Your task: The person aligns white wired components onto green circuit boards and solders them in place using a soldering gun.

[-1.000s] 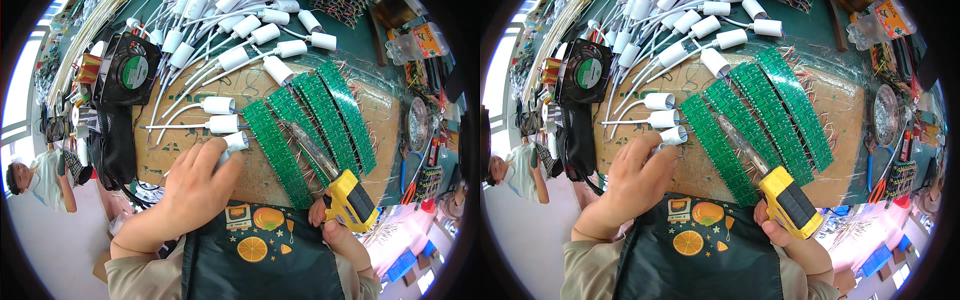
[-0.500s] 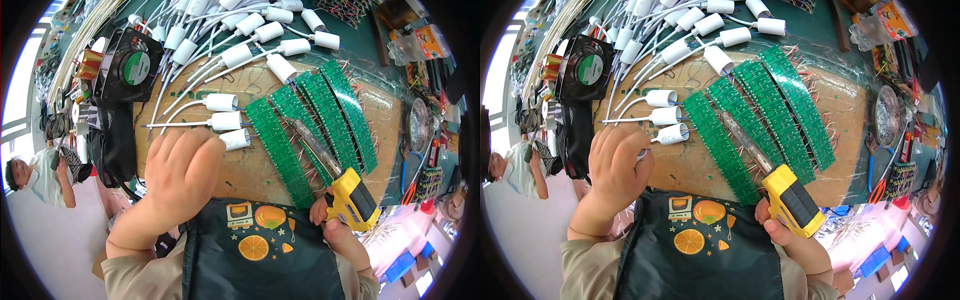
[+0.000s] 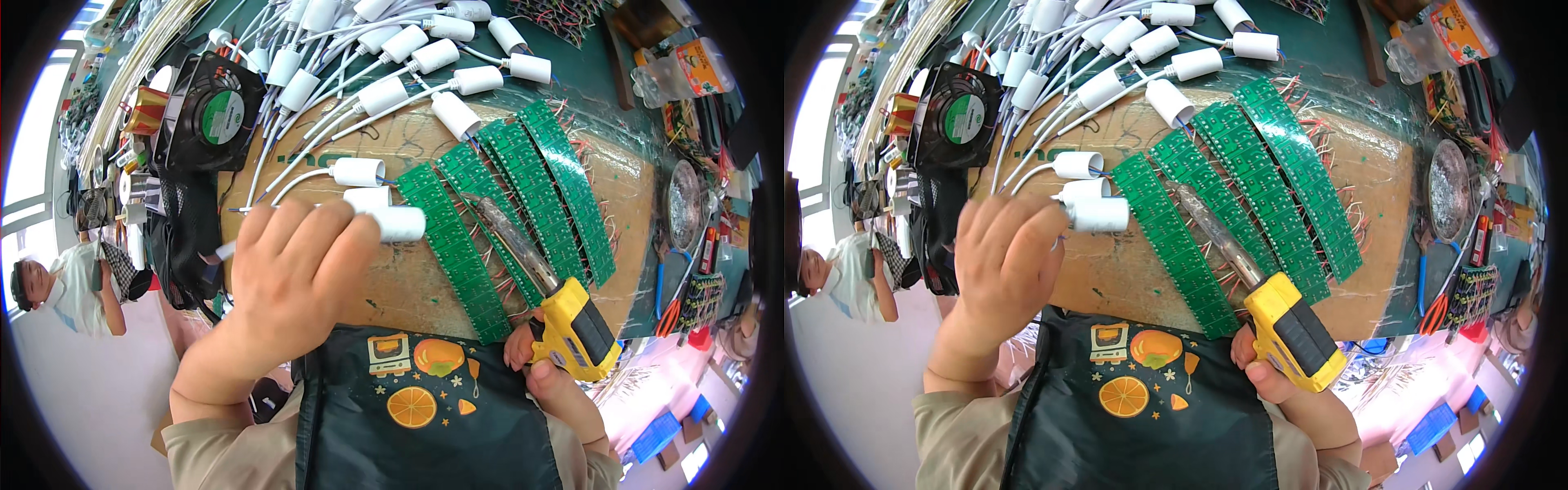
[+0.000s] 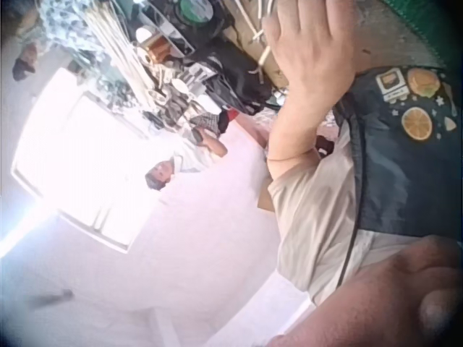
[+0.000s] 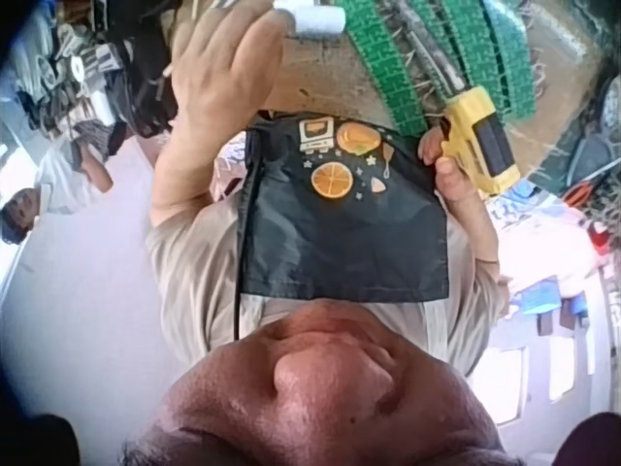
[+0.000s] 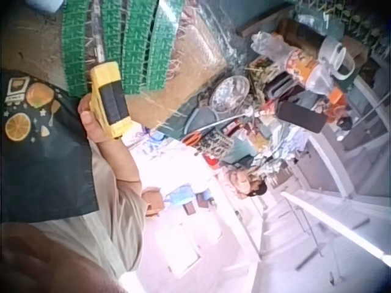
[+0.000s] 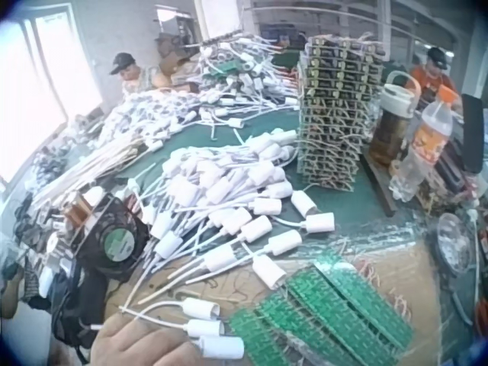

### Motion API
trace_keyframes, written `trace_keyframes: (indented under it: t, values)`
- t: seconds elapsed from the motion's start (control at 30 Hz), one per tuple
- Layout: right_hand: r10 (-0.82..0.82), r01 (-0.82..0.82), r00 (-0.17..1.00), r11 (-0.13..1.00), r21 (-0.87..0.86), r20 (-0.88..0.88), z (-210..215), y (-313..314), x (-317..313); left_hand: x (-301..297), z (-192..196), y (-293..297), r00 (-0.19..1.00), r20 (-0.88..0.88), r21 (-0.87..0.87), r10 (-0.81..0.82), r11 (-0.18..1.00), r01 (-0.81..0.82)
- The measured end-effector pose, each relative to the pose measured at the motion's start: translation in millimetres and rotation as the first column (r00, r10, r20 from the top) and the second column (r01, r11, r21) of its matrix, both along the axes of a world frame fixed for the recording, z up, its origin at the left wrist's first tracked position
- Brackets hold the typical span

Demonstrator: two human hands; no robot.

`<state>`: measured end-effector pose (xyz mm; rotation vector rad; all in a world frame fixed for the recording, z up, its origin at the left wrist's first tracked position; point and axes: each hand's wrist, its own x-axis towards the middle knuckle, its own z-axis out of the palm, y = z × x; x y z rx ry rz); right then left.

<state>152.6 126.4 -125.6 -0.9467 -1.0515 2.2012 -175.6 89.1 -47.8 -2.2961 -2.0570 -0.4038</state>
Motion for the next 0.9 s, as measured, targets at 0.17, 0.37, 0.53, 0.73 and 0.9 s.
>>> trace_keyframes:
  t: [0.17, 0.37, 0.53, 0.73, 0.9]
  values:
    - [0.018, -0.017, 0.999, 1.0, 0.024, -0.028, -2, 2, 0, -7, -12, 44, 0.995, -0.077, 0.145, -0.057, 0.987, 0.068]
    - [-0.018, 0.019, 0.999, 1.0, 0.023, -0.037, -4, -1, -1, 9, 1, 28, 0.984, 0.166, 0.097, 0.062, 0.992, -0.079]
    - [0.024, -0.023, 0.999, 0.999, 0.048, -0.025, -4, 1, -1, 22, -15, -2, 0.897, 0.431, -0.16, 0.095, 0.987, -0.028]
    - [0.022, -0.021, 1.0, 0.998, 0.061, -0.009, -6, -2, 0, 19, -72, -5, 0.903, 0.429, 0.07, 0.032, 0.995, -0.068]
    - [0.018, -0.017, 1.0, 0.992, 0.123, -0.01, -12, -5, 3, 22, -75, 0, 0.885, 0.464, 0.147, -0.03, 0.988, -0.044]
